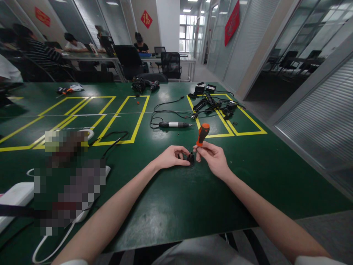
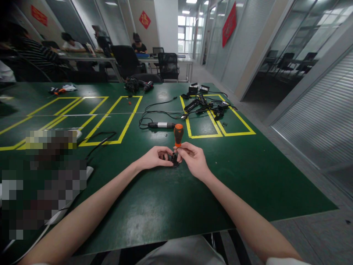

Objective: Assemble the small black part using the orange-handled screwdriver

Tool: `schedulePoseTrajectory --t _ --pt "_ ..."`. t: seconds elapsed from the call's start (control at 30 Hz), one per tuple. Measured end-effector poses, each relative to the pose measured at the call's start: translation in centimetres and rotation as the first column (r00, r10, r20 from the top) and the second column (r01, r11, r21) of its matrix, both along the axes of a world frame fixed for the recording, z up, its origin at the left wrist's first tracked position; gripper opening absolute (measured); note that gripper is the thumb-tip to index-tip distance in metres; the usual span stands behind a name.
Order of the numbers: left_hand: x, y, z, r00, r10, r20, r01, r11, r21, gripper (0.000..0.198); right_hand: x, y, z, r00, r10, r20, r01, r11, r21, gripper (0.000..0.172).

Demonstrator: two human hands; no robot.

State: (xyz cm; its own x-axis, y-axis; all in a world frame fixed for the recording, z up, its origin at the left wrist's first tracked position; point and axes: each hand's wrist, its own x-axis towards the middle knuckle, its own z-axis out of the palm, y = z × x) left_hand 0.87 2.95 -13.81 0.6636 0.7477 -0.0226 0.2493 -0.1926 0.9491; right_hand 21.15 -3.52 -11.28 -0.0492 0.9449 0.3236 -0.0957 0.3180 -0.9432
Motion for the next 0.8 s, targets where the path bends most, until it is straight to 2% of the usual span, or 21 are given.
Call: schedulePoseTrajectory --t 0.17,0.33,0.57,0.67,0.8 --pt "-0.01 -0.06 0.06 1.0 -0.007 0.006 0.007 1.0 -0.018 0.048 -0.01 -0.14 -0.12 0.999 -0.021 -0.037 0.019 0.998 -0.058 0.036" --pt "0.0 -0.11 0.14 1.0 -0.002 0.007 0.002 1.0 -0.018 0.049 -0.08 0.02 -0.04 0.997 -0.07 -0.015 0.068 0.996 -0.065 0.031" --pt "0.02 -0.05 -0.04 1.0 0.002 0.012 -0.002 1.0 0.002 0.047 0.03 -0.03 0.13 1.0 0.005 -0.021 -0.006 0.999 -0.048 0.029" --pt "-0.02 -0.01 -0.13 1.0 -0.001 0.007 0.001 1.0 0.0 0.048 0.09 -0.08 -0.06 0.999 -0.014 -0.05 0.011 0.998 -0.057 0.033" --pt "-0.05 0.0 -0.13 1.0 -0.009 0.014 0.009 1.0 -0.004 0.047 0.14 0.04 -0.12 0.998 -0.047 -0.037 0.045 0.997 -0.055 0.029"
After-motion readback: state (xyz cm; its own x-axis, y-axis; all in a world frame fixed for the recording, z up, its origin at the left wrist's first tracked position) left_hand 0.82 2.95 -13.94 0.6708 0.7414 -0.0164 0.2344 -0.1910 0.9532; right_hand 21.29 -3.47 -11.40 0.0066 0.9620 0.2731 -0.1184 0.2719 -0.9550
